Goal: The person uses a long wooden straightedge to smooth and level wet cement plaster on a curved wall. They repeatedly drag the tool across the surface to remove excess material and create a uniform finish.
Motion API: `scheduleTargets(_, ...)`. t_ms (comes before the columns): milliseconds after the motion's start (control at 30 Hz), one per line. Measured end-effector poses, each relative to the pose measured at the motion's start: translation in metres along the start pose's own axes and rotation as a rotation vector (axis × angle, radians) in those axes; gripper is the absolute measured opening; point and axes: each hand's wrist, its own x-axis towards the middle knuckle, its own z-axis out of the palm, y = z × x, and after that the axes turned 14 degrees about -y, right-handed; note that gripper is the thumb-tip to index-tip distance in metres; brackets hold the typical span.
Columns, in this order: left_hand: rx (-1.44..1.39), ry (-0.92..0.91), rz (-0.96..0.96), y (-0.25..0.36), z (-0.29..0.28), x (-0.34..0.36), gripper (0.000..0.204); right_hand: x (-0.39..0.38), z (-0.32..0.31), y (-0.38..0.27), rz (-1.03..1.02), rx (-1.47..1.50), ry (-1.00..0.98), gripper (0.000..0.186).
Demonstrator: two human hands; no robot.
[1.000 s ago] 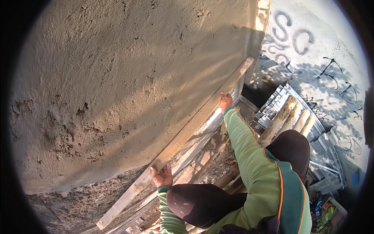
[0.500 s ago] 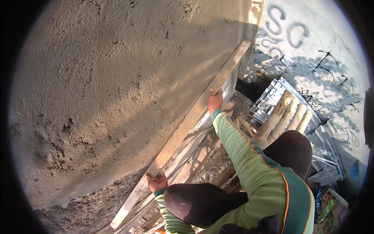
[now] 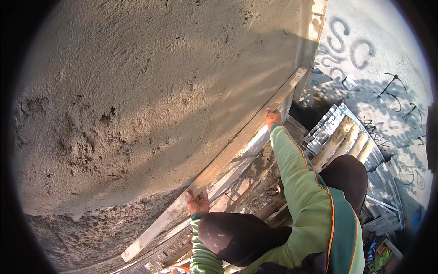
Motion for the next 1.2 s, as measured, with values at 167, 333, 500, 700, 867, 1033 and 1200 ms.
scheduleTargets(167, 0.029, 0.031, 0.095, 0.012, 0.0, 0.004, 0.031, -0.009, 0.01, 0.003, -0.177, 0.208, -0.045, 0.039)
scheduleTargets(333, 0.039, 0.054, 0.079, 0.031, -0.036, 0.021, 0.032, -0.022, 0.007, -0.011, -0.447, 0.003, 0.02, 0.043)
scheduleTargets(500, -0.029, 0.03, 0.152, 0.046, -0.06, 0.022, 0.031, -0.093, 0.009, -0.062, -0.442, 0.173, -0.161, 0.057)
scheduleTargets(700, -0.075, 0.031, 0.193, 0.065, -0.03, -0.003, 0.025, -0.09, 0.01, -0.065, -0.556, 0.021, -0.087, 0.052)
scheduleTargets(867, -0.111, -0.077, 0.133, 0.111, -0.027, -0.03, 0.036, -0.172, 0.026, -0.12, -0.545, -0.094, 0.004, 0.068)
scheduleTargets(1033, 0.019, 0.052, 0.179, 0.11, -0.022, -0.029, 0.034, -0.16, 0.053, -0.095, -0.557, 0.038, 0.015, 0.084)
scheduleTargets(1200, -0.02, 0.132, 0.322, 0.09, -0.006, -0.018, 0.034, -0.16, 0.048, -0.099, -0.639, 0.173, -0.009, 0.084)
